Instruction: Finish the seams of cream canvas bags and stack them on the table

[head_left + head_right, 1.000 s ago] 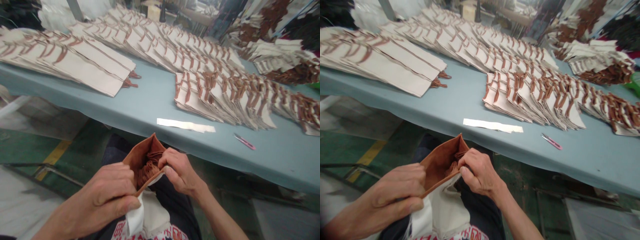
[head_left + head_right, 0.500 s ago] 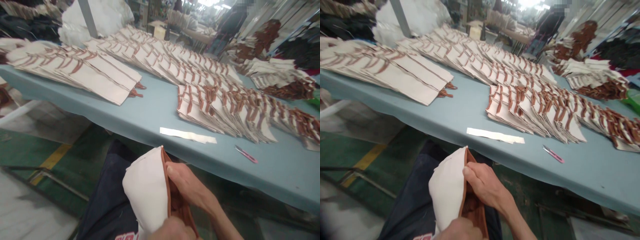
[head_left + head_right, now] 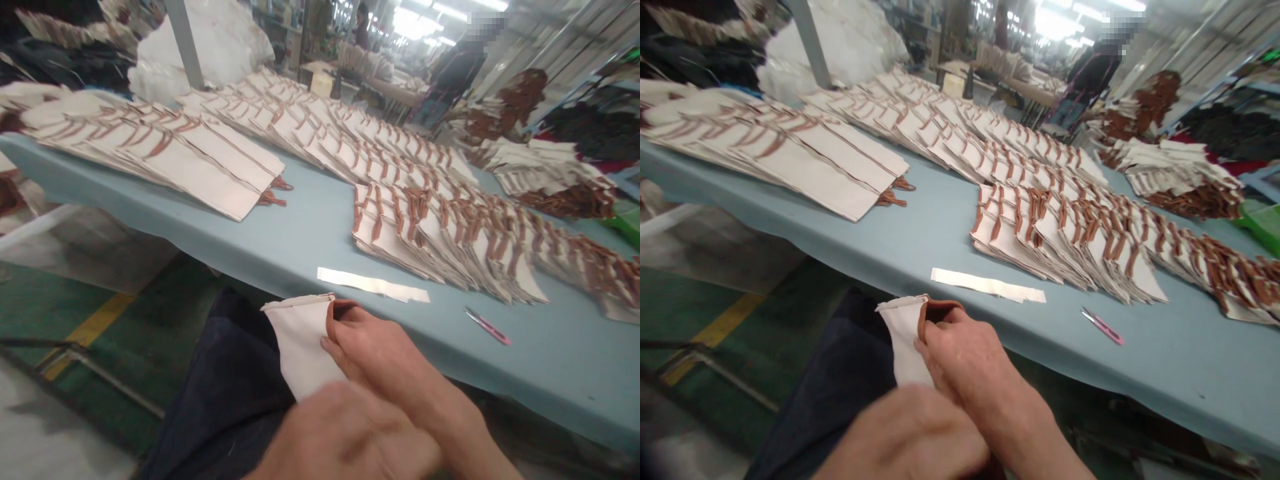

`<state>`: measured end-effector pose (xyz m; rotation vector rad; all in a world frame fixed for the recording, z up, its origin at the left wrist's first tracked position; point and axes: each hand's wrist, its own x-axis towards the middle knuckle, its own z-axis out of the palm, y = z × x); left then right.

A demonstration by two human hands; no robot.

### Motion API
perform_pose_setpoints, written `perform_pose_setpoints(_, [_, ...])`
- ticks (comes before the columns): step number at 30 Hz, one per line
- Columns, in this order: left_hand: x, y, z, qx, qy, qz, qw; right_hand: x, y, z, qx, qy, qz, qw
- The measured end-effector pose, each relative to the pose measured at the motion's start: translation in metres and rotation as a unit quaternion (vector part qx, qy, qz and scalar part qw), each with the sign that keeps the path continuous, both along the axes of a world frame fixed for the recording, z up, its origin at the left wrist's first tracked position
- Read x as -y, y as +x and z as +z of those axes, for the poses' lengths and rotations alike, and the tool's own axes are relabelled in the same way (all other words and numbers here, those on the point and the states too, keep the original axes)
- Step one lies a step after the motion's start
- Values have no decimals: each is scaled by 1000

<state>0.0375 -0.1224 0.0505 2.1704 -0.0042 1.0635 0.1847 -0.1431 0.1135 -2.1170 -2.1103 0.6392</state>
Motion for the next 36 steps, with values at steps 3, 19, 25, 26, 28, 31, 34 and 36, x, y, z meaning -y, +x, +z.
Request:
perform_pose_setpoints(3, [-66,-33,23,-102,-66,170,978,5,2,-1,-15,80,43,996])
perform_pose_setpoints(19, [-29,-23,-11,-197,-191,201,940,0,-2,-18,-171,171,-34,970])
perform_pose_setpoints(25, [4,6,6,-166,-382,82,906,5,24,-4,-177,200,-64,961])
perform_pose_setpoints(26, [8,6,8,-152,-380,38,912,10,30,2,-181,193,-72,962])
perform_pose_setpoints(28, [9,1,11,-105,-350,-23,931,19,41,13,-200,174,-88,960])
perform_pose_setpoints(31, [-4,-10,15,-28,-278,28,960,32,42,22,-251,146,-72,954])
perform_pose_setpoints(34, [-33,-17,20,-117,-238,85,961,39,29,21,-308,119,-33,943])
perform_pose_setpoints(36, [-50,-19,22,-163,-215,6,963,41,19,17,-335,108,-22,936])
